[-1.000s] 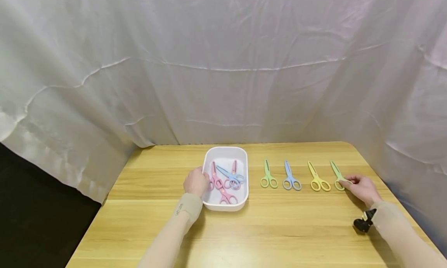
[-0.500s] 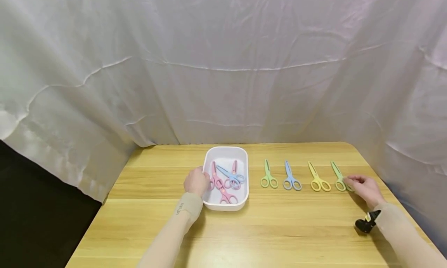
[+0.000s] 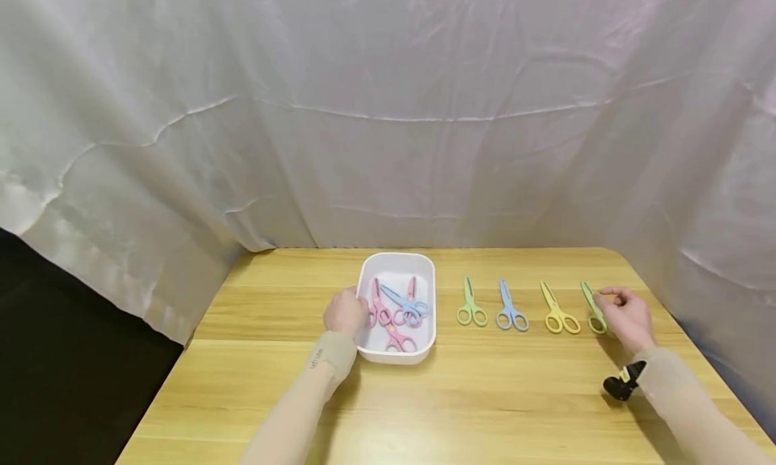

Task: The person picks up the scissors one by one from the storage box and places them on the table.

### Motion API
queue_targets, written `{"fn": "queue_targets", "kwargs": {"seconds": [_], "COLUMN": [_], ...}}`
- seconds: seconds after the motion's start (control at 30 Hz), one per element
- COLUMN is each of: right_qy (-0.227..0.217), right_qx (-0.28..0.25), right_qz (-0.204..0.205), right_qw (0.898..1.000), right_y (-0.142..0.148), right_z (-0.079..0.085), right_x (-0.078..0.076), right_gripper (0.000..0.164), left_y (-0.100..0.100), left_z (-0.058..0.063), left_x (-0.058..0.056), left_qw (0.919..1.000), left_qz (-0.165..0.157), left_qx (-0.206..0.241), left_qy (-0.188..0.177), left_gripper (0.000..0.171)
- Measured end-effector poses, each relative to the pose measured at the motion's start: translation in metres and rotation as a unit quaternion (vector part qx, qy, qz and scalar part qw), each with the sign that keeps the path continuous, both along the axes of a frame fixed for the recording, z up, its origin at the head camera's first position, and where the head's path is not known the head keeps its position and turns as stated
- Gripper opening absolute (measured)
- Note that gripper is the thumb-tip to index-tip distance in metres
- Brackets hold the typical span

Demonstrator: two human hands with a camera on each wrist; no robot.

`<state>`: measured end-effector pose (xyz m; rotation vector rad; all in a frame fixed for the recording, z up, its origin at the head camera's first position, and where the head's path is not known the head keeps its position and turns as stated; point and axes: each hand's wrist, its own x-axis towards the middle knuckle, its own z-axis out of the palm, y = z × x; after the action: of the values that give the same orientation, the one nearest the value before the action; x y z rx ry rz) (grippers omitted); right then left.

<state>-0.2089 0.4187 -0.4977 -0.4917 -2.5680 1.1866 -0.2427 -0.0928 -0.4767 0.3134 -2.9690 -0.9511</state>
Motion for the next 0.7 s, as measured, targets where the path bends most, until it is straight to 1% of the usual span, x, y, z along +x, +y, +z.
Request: {"fn": "queue_targets", "kwargs": {"seconds": [0.13, 0.33, 0.53, 0.7], "right_qy": [0.032, 0.060, 0.098, 0.104], "right_qx": [0.001, -0.013, -0.015, -0.019], "right_qz": [0.036, 0.089, 0.159, 0.206], "right_qw": [0.999, 0.994, 0.982, 0.973], "right_y": [-0.024, -0.064, -0.107, -0.143], "right_z": [0.014, 0.029, 0.042, 0.052], "right_x": [-0.006, -0.014, -0.021, -0.023], "right_gripper": [0.038, 0.035, 0.030, 0.026], "left_y": [0.000, 0.000, -0.001, -0.001], "left_z": [-0.001, -0.002, -0.002, -0.005], "left_x": [-0.001, -0.003, -0.004, -0.005], "left_qw": [1.0000, 1.0000, 0.9999, 0.9999], "left_qz": [-0.003, -0.003, -0.003, -0.007], "left_qx": [-0.003, 0.000, -0.006, -0.009], "left_qy": [0.006, 0.003, 0.014, 0.012], "left_gripper": [0.034, 0.033, 0.030, 0.030]}}
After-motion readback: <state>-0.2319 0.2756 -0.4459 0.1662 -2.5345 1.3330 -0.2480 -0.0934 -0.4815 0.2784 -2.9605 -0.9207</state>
